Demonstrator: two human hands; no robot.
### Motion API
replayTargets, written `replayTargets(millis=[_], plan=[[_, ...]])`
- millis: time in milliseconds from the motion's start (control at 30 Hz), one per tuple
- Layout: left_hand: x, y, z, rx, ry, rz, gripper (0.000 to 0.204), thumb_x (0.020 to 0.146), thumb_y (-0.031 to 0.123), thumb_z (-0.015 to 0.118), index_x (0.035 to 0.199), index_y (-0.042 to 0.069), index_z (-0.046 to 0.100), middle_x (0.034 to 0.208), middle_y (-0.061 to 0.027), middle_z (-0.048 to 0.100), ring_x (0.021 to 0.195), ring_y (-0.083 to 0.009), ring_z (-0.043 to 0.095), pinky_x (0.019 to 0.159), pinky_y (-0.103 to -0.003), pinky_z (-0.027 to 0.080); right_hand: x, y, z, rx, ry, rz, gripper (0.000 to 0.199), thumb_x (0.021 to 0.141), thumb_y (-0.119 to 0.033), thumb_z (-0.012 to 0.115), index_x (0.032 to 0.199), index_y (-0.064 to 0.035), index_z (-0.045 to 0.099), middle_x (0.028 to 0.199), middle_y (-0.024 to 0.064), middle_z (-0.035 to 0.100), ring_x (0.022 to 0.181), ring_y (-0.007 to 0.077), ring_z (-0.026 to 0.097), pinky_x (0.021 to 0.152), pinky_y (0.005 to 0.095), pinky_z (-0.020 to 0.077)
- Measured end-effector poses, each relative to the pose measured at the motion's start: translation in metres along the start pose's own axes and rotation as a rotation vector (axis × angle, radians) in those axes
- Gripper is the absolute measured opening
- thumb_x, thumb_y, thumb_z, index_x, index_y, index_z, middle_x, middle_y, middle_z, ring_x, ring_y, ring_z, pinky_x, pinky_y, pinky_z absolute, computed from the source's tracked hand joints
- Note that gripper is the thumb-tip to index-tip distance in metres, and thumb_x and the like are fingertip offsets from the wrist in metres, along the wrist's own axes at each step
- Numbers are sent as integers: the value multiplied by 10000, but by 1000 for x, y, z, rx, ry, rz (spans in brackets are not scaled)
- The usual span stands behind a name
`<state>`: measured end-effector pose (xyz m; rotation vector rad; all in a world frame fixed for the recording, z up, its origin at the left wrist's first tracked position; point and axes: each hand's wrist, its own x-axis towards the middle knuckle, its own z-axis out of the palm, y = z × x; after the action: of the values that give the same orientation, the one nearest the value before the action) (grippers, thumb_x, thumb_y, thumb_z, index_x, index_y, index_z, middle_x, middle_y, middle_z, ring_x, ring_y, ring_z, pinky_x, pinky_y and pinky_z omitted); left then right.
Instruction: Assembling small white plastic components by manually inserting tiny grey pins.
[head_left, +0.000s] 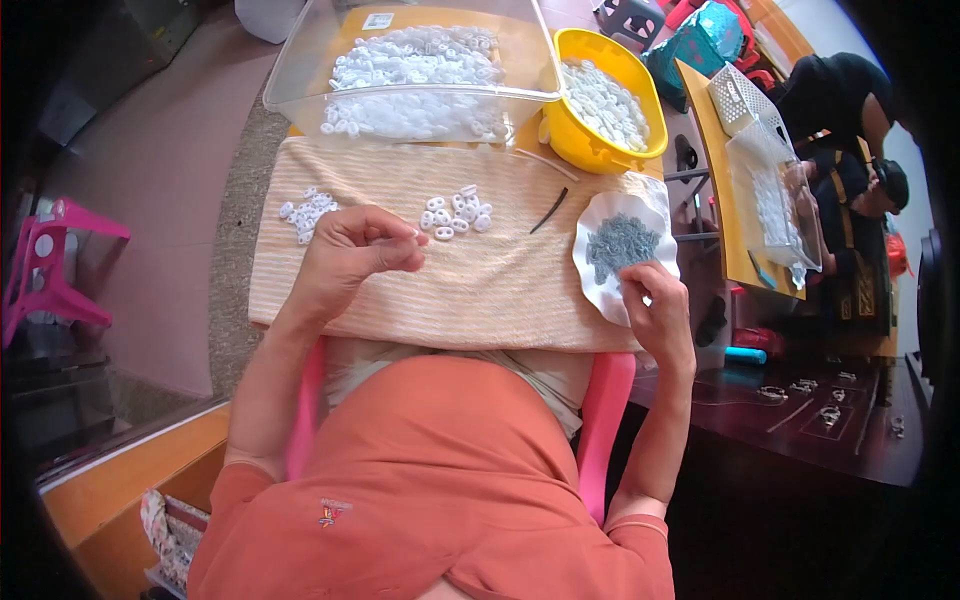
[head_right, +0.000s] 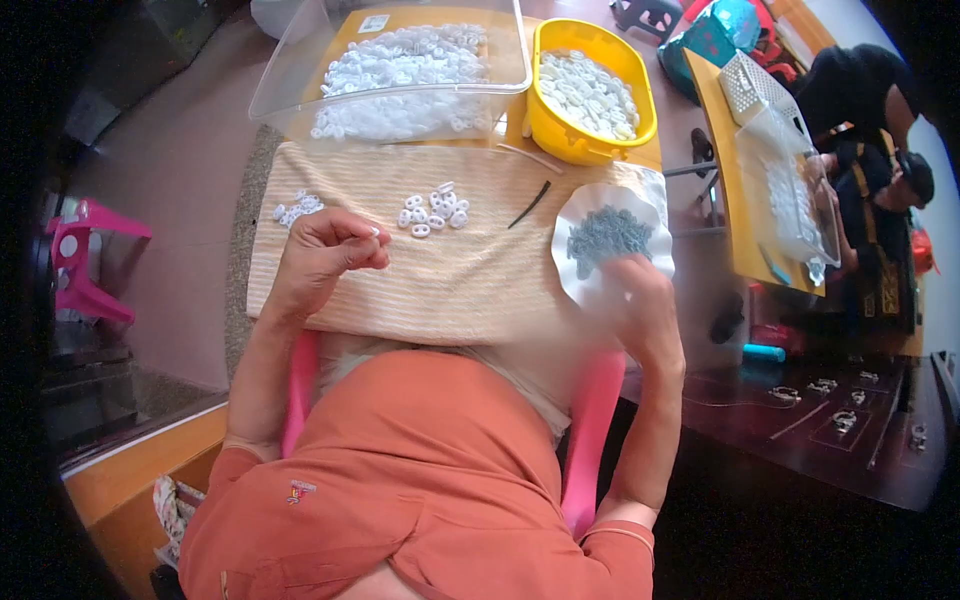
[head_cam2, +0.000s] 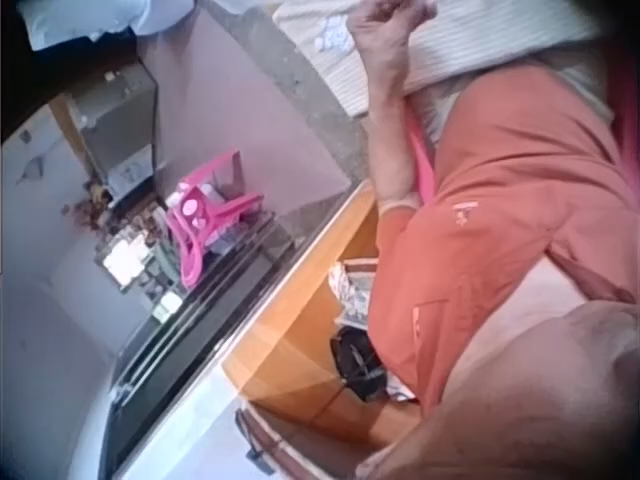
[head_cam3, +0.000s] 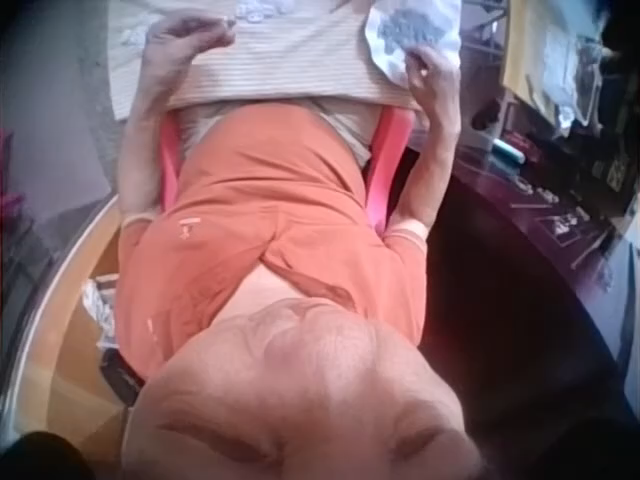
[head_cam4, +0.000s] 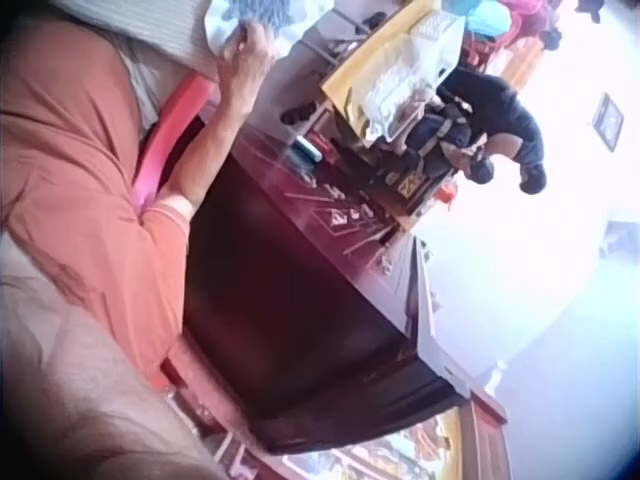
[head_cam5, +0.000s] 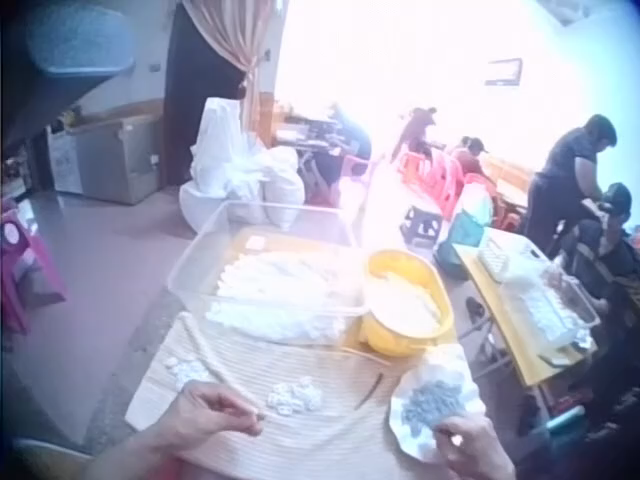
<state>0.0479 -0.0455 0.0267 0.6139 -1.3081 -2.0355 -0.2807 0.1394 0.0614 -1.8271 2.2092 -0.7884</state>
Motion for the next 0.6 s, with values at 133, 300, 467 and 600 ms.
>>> replayTargets(millis=[133, 300, 467, 600], plan=[[-1, 2, 5, 36, 21, -50, 129, 860, 14, 667, 984, -22, 658, 954, -109, 687, 819, -162, 680, 769, -264, 560, -4, 4, 6, 46, 37, -38, 101, 807, 57, 607, 906, 38, 612, 840, 121, 631, 710, 200, 623, 657, 273, 490], [-1, -1, 14, 58, 14, -32, 130, 884, 33, 647, 999, -26, 642, 893, -82, 674, 796, -139, 671, 737, -252, 555, -8, 3, 18, 157, 75, -51, 60, 840, 70, 592, 891, 37, 591, 873, 97, 608, 738, 142, 587, 651, 247, 476], [2, -14, 20, 125, -11, -6, 100, 906, 54, 630, 975, -17, 614, 865, -55, 652, 786, -112, 652, 724, -241, 546, -7, -2, 40, 371, 25, -69, 48, 882, 60, 581, 925, 40, 589, 912, 73, 563, 739, 105, 556, 665, 219, 474], [1, -22, 24, 187, -72, 20, 81, 919, 67, 618, 952, -2, 591, 841, -40, 638, 790, -96, 633, 721, -234, 531, -6, -15, 68, 820, 18, -31, 75, 903, 59, 564, 973, 53, 592, 953, 66, 562, 783, 101, 585, 697, 228, 512]])
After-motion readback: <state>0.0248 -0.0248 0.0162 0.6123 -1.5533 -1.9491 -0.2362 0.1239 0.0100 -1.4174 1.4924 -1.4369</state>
